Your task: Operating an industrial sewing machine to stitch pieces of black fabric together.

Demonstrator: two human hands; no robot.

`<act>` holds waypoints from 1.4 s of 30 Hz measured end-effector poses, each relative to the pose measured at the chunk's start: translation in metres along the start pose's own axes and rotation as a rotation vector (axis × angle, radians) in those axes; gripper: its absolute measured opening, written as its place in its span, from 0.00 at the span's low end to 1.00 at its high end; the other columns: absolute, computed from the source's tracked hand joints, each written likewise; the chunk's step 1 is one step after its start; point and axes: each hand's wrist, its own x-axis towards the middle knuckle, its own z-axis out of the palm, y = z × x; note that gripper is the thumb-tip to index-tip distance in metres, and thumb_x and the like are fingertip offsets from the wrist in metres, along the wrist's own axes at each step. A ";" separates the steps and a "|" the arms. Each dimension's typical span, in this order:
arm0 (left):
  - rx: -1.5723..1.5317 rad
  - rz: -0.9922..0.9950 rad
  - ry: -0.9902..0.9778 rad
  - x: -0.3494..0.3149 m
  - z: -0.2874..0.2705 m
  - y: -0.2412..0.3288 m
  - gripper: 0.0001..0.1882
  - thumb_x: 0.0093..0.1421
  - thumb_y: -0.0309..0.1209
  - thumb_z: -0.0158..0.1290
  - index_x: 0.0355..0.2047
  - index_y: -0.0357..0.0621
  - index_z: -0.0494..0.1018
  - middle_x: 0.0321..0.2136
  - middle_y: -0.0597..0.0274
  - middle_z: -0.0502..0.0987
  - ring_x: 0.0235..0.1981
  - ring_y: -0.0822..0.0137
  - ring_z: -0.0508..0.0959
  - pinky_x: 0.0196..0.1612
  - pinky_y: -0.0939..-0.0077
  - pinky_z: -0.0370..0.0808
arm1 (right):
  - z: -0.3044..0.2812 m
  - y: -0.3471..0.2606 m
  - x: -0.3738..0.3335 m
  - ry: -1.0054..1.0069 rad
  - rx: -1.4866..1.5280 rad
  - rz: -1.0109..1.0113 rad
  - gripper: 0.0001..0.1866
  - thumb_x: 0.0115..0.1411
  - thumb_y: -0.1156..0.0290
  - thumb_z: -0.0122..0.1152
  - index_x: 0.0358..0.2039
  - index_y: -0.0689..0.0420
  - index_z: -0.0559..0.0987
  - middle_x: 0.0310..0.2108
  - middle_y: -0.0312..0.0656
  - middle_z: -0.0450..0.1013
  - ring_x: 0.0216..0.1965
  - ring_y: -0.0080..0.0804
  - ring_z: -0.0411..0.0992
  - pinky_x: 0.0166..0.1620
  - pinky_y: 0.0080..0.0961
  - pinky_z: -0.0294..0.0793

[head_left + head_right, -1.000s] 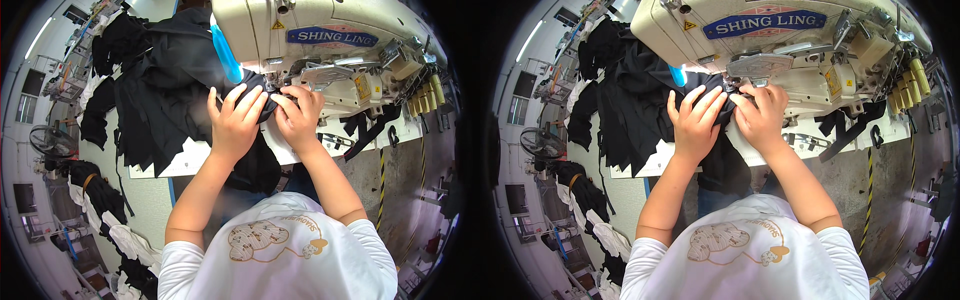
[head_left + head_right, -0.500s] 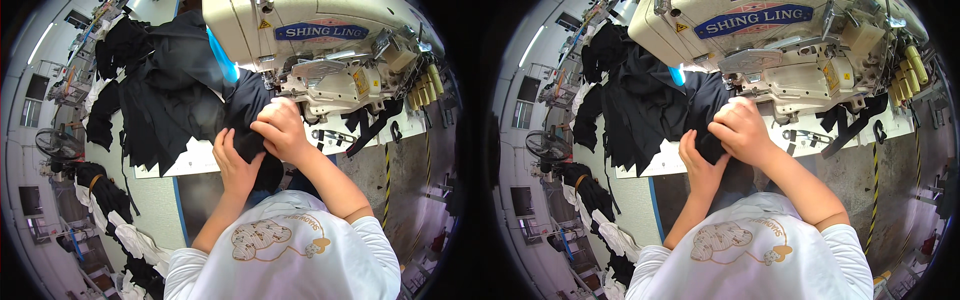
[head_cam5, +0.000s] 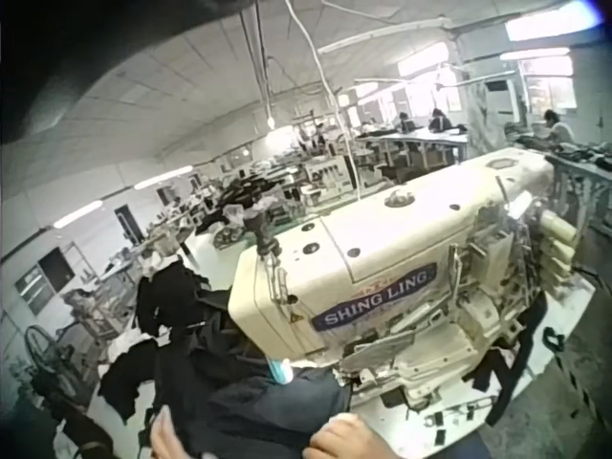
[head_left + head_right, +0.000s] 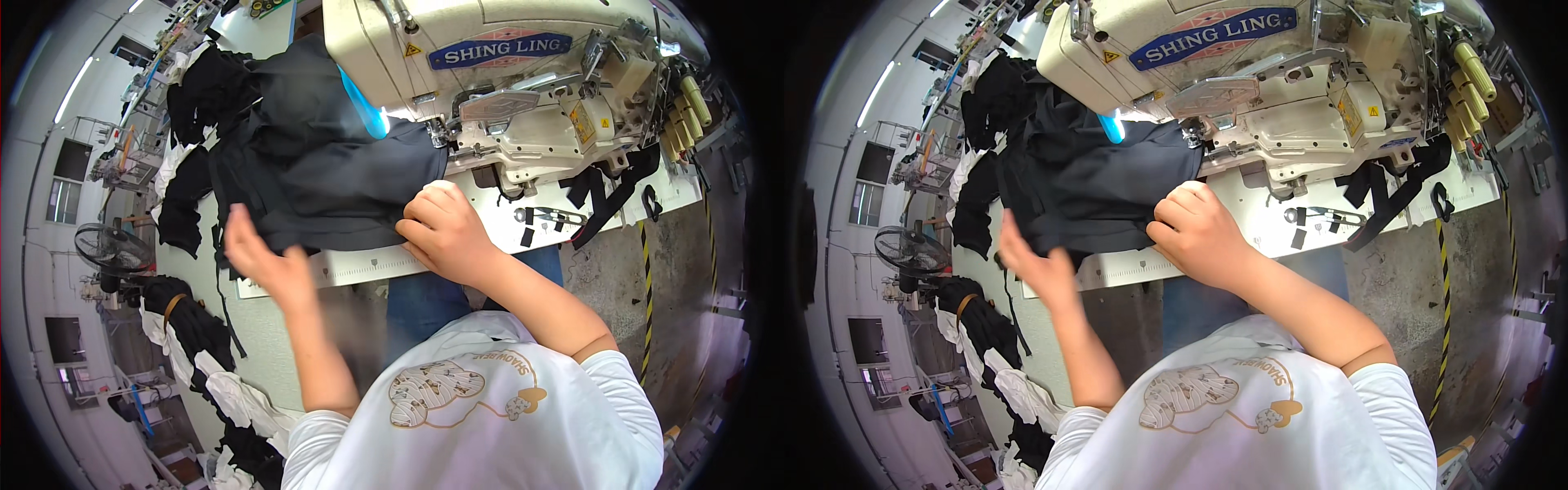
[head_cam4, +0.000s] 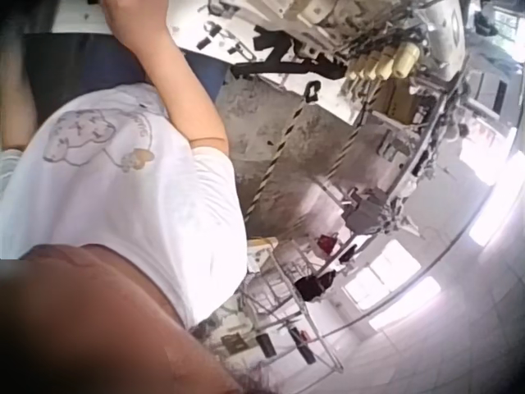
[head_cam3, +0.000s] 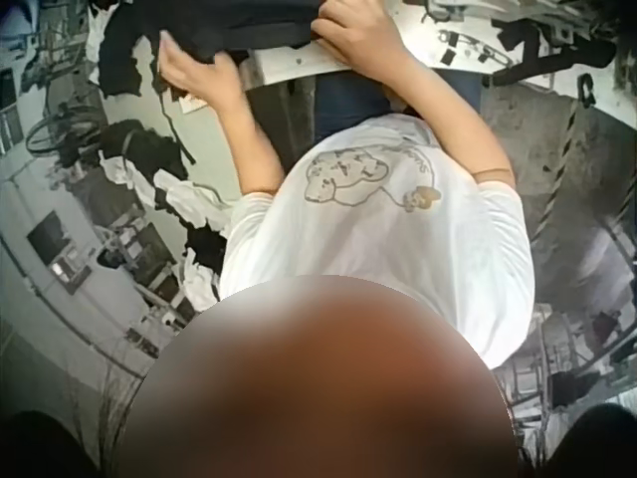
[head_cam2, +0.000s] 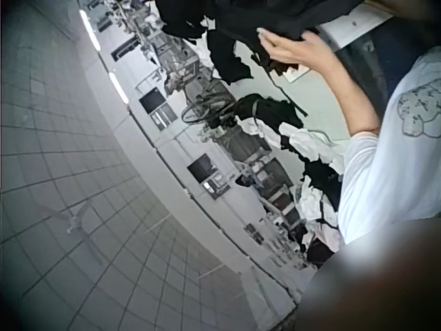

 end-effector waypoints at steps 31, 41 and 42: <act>-0.414 0.517 -0.508 0.108 0.140 0.044 0.16 0.53 0.30 0.61 0.43 0.46 0.81 0.61 0.54 0.74 0.66 0.48 0.69 0.72 0.40 0.59 | -0.032 0.017 0.002 -0.227 -0.093 0.024 0.14 0.47 0.80 0.67 0.37 0.56 0.82 0.38 0.39 0.74 0.46 0.42 0.74 0.60 0.50 0.69; -0.381 0.814 -0.215 0.017 0.089 0.030 0.13 0.55 0.43 0.65 0.29 0.49 0.77 0.40 0.68 0.81 0.56 0.65 0.79 0.73 0.48 0.63 | -0.028 0.026 -0.001 -0.277 -0.086 0.084 0.16 0.47 0.80 0.67 0.39 0.56 0.83 0.39 0.39 0.76 0.46 0.43 0.75 0.59 0.49 0.68; -0.425 0.775 -0.178 0.010 0.091 0.033 0.11 0.56 0.41 0.64 0.30 0.50 0.78 0.35 0.67 0.79 0.49 0.66 0.81 0.69 0.51 0.69 | -0.029 0.027 -0.003 -0.281 -0.087 0.088 0.16 0.47 0.80 0.66 0.39 0.55 0.83 0.39 0.39 0.76 0.46 0.43 0.75 0.59 0.49 0.68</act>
